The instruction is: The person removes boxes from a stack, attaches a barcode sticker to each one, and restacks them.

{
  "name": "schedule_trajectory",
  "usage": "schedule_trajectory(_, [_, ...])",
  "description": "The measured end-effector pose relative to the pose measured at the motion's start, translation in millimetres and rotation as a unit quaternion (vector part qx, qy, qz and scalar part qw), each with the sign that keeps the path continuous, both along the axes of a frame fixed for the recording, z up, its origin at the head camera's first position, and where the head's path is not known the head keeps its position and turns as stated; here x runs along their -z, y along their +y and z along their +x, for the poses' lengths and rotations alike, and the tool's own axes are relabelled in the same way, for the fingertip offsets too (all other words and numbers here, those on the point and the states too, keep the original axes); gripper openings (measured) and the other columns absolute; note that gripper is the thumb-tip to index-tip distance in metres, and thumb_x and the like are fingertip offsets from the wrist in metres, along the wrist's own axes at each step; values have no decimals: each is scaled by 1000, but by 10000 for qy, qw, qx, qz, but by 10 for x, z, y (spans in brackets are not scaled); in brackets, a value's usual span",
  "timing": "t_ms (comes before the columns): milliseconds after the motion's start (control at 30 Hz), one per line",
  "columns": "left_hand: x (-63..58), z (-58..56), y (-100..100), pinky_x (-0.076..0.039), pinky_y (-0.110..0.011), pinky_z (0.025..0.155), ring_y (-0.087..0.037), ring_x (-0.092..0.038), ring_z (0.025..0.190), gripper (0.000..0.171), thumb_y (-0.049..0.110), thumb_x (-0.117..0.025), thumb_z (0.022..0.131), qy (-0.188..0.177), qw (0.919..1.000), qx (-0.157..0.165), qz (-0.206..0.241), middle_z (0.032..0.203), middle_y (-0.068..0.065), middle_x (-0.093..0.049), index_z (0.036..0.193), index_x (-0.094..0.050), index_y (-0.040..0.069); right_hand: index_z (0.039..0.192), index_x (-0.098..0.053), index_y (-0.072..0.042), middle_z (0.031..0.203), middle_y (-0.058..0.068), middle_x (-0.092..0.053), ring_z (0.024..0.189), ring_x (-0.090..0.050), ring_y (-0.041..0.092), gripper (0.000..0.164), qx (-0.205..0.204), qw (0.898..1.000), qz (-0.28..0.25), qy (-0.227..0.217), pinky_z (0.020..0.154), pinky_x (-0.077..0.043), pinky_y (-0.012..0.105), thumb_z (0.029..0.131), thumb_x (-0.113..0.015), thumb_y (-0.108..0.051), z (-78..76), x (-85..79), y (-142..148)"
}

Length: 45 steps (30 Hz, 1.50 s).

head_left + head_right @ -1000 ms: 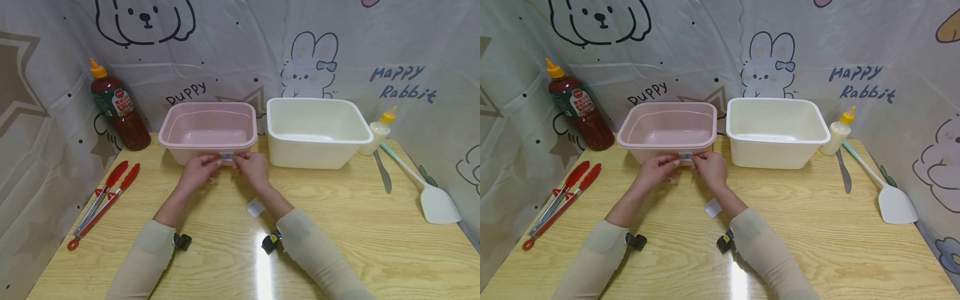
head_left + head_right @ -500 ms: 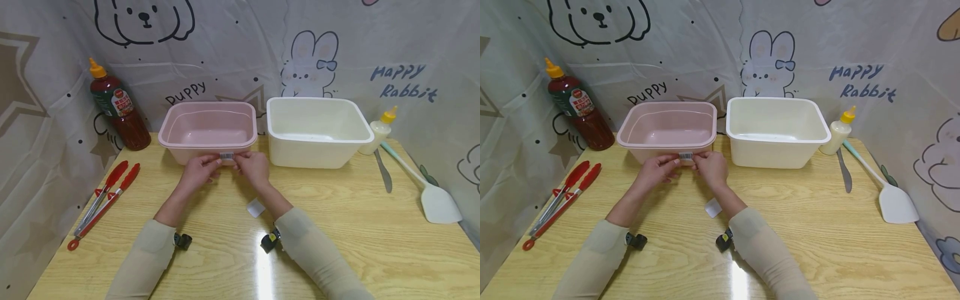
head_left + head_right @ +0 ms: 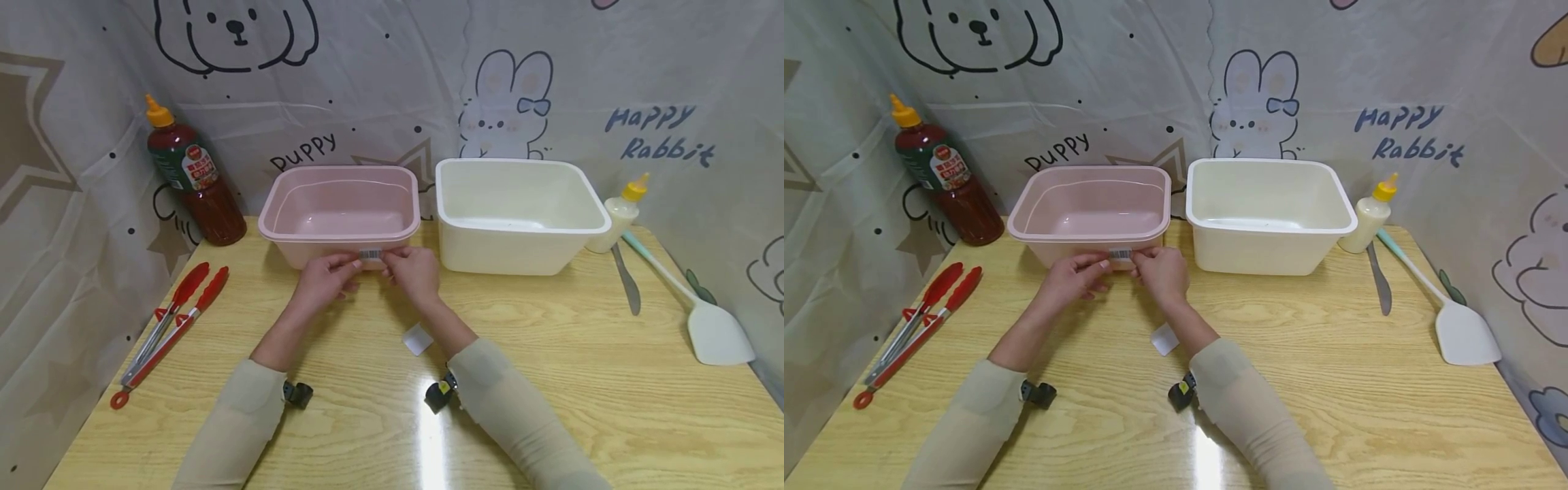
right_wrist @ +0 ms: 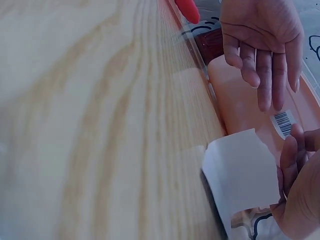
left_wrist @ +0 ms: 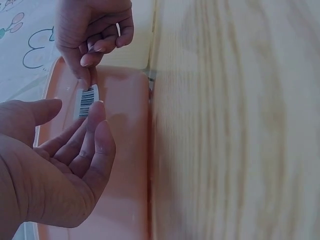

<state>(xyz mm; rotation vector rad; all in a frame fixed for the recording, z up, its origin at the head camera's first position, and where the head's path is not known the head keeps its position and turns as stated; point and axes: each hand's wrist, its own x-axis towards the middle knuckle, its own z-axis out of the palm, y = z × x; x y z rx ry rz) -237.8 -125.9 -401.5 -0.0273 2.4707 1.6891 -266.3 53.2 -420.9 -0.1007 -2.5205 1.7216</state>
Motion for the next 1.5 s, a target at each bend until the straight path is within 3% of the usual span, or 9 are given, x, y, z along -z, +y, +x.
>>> schedule_trajectory(133, [4, 3, 15, -58, -32, 67, -33, -75, 90, 36, 30, -63, 101, 67, 9999, 92, -69, 120, -18, -73, 125, -70, 4, 87, -81, -9, 63, 3, -72, 44, -58, 6, 21, 44, 10000, 19, 41, 43, -40, 19, 91, -74, -28, 6, 1, 1])
schedule_trajectory(300, [-11, -7, 46, -60, -36, 70, -37, -74, 93, 40, 31, -63, 101, 84, 9994, 307, -155, 122, -16, -73, 134, -65, 8, 85, -81, -9, 61, 1, -71, 44, -57, 5, 21, 72, 10000, 34, 54, 43, -41, 19, 90, -73, -27, 14, 6, 3])
schedule_trajectory(467, [-25, -16, 60, -58, -33, 68, -39, -73, 92, 43, 31, -63, 101, 152, 9992, 360, -110, 123, -16, -73, 141, -60, 14, 84, -81, -8, 62, 3, -71, 45, -58, 5, 21, 14, 10000, 12, 87, 44, -43, 19, 90, -72, -26, 23, 1, 6])
schedule_trajectory(733, [-21, -24, 53, -55, -29, 65, -41, -72, 92, 43, 31, -63, 101, 156, 9992, 353, -139, 126, -15, -72, 141, -59, 15, 87, -81, -6, 59, 1, -68, 46, -57, 6, 26, -157, 9998, -19, 148, 45, -40, 19, 93, -70, -28, 31, 9, 45])
schedule_trajectory(967, [-14, -29, 57, -54, -28, 64, -40, -72, 92, 43, 32, -62, 101, 96, 9994, 297, -116, 125, -15, -72, 141, -59, 16, 92, -80, -1, 60, 0, -68, 52, -62, 15, 30, -381, 9993, -57, -4, 48, -45, 19, 96, -68, -28, 37, -14, 112])
schedule_trajectory(1300, [-14, -26, 47, -57, -34, 67, -40, -72, 93, 41, 32, -61, 102, 36, 9994, 331, -127, 123, -16, -72, 140, -60, 18, 95, -80, -6, 64, 2, -70, 52, -58, 7, 25, -487, 9987, 114, -133, 49, -46, 19, 98, -65, -25, 64, -25, 149])
schedule_trajectory(1500, [-1, -42, 57, -57, -38, 66, -39, -73, 90, 42, 32, -61, 102, 75, 9989, 433, -189, 125, -18, -71, 141, -60, 16, 108, -78, -5, 71, 9, -74, 53, -60, 6, 25, -951, 9952, 84, 216, 52, -50, 19, 100, -61, -22, 86, -31, 93])
